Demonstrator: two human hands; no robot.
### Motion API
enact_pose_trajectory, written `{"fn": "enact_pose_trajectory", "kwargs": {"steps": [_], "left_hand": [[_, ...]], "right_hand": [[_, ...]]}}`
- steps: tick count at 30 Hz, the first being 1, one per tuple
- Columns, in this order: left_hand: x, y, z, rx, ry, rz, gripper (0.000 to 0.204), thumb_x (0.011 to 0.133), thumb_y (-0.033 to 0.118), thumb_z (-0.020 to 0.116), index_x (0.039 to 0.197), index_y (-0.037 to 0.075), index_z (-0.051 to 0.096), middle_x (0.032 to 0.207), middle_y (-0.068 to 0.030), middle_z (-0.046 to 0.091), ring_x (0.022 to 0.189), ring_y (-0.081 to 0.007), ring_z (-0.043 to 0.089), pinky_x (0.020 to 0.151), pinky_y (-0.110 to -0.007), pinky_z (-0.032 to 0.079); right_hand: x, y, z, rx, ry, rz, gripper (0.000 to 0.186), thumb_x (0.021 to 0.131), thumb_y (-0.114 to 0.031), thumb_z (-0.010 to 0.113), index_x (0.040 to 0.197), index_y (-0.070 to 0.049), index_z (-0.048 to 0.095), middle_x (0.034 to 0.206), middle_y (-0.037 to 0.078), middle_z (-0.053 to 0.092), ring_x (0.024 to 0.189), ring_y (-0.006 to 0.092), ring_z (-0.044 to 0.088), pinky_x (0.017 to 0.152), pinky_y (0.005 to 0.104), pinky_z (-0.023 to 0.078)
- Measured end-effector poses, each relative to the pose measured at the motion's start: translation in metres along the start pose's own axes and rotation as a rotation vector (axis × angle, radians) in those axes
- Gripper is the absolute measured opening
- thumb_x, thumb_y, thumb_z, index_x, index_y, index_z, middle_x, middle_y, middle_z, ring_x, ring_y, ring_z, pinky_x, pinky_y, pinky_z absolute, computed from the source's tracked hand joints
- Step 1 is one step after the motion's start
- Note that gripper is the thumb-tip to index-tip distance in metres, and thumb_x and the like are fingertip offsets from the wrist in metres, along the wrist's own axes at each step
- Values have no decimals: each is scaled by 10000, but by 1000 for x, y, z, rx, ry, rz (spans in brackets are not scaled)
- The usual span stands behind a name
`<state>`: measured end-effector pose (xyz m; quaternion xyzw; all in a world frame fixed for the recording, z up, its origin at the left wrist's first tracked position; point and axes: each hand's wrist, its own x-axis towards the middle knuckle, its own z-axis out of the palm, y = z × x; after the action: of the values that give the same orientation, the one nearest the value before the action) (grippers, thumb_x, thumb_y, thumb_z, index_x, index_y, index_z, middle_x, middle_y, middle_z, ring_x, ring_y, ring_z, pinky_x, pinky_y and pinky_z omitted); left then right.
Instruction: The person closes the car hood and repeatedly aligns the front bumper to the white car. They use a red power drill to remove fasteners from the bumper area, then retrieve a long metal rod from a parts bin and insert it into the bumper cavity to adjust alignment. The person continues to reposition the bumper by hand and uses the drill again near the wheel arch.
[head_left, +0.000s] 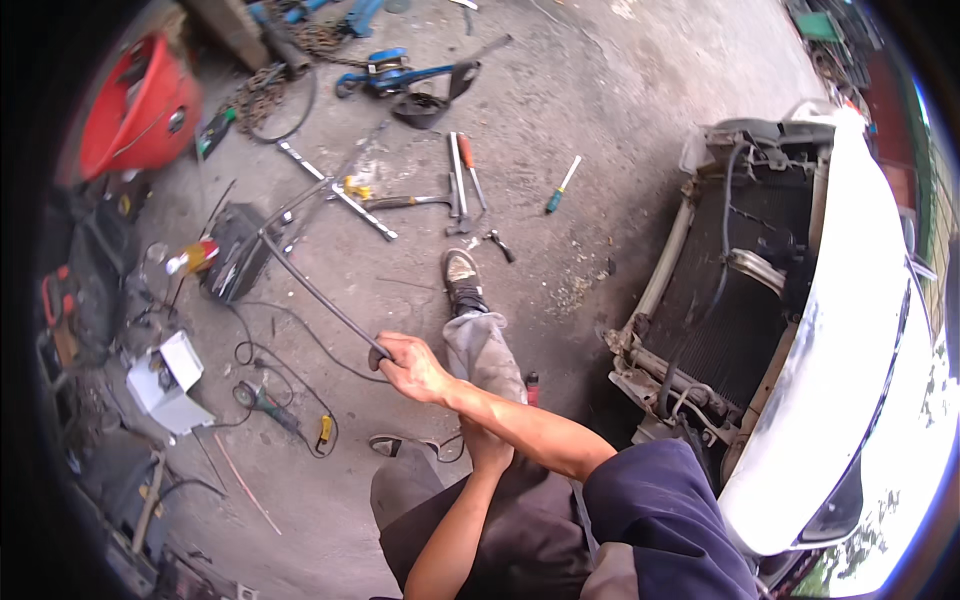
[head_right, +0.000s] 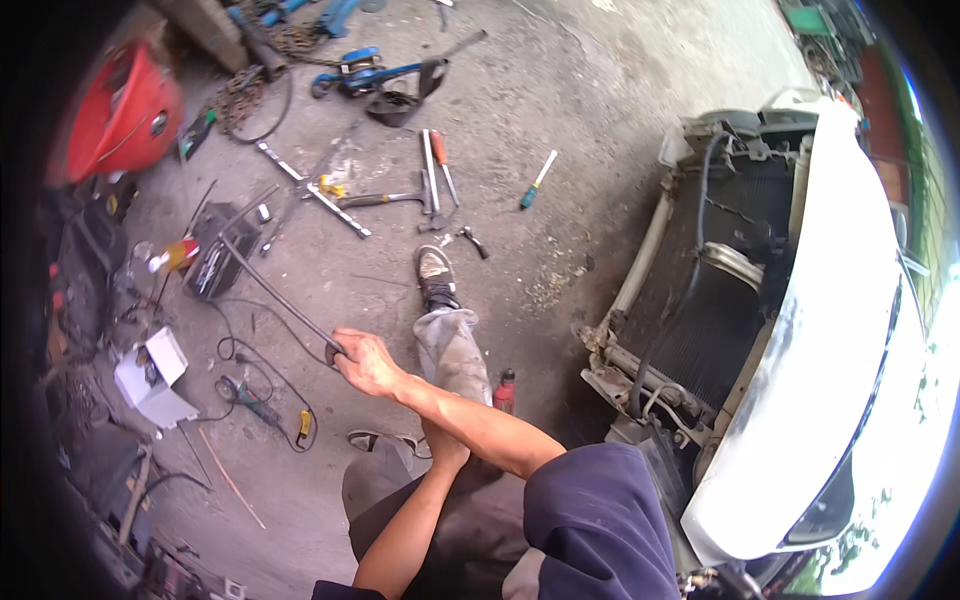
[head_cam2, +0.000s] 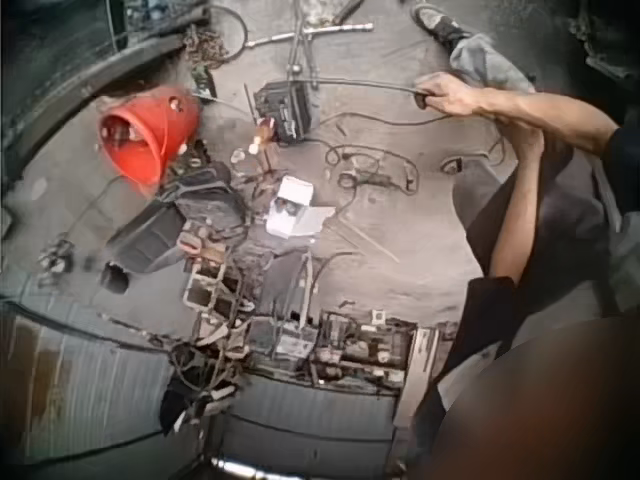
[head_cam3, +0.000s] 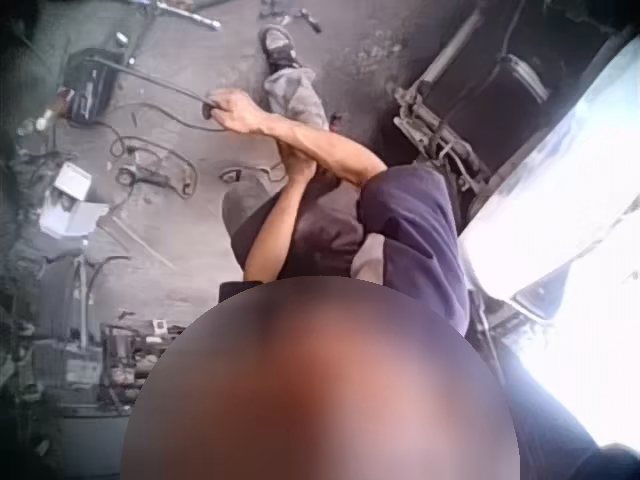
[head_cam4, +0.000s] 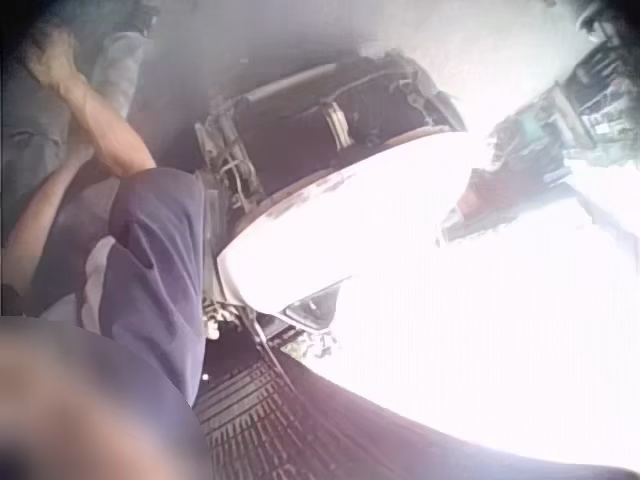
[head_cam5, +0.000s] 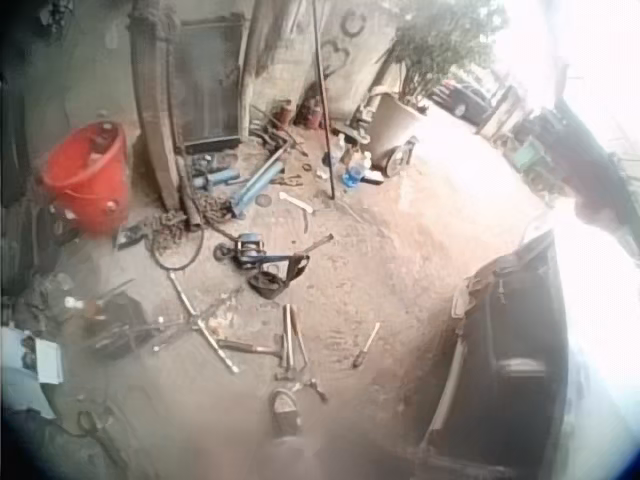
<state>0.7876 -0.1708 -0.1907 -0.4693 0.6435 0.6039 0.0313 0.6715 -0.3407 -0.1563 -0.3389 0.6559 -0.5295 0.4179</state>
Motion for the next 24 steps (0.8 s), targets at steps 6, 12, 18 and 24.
{"fn": "enact_pose_trajectory", "kwargs": {"steps": [6,12,18,24], "left_hand": [[-134,-93,-129,146,-147,-212,436,866,405,556,1209,137,583,1315,-153,531,1182,-379,521,958,-572,408],[-410,-209,-412,-1071,573,-211,368,958,360,558,1226,109,541,1035,-42,643,896,-155,648,730,-318,517],[-637,-248,-465,-1053,631,-476,731,912,697,359,1004,34,653,888,-108,685,801,-210,669,704,-369,527],[-645,-223,-460,-771,1068,3,99,830,159,652,829,97,575,837,-45,608,816,-178,632,656,-331,507]], "right_hand": [[-144,-116,173,117,-126,131,214,902,19,480,1090,-4,580,797,19,565,696,105,515,653,245,448],[-245,-228,358,124,-395,99,187,967,-106,445,983,-11,605,609,-7,467,524,66,406,479,227,329],[-375,-330,511,-76,-973,78,142,930,-75,524,1018,-39,630,703,-14,471,627,64,430,562,234,386],[-463,-358,639,152,-1712,147,288,853,-96,658,1131,-46,599,969,12,624,953,104,575,848,268,455]]}}
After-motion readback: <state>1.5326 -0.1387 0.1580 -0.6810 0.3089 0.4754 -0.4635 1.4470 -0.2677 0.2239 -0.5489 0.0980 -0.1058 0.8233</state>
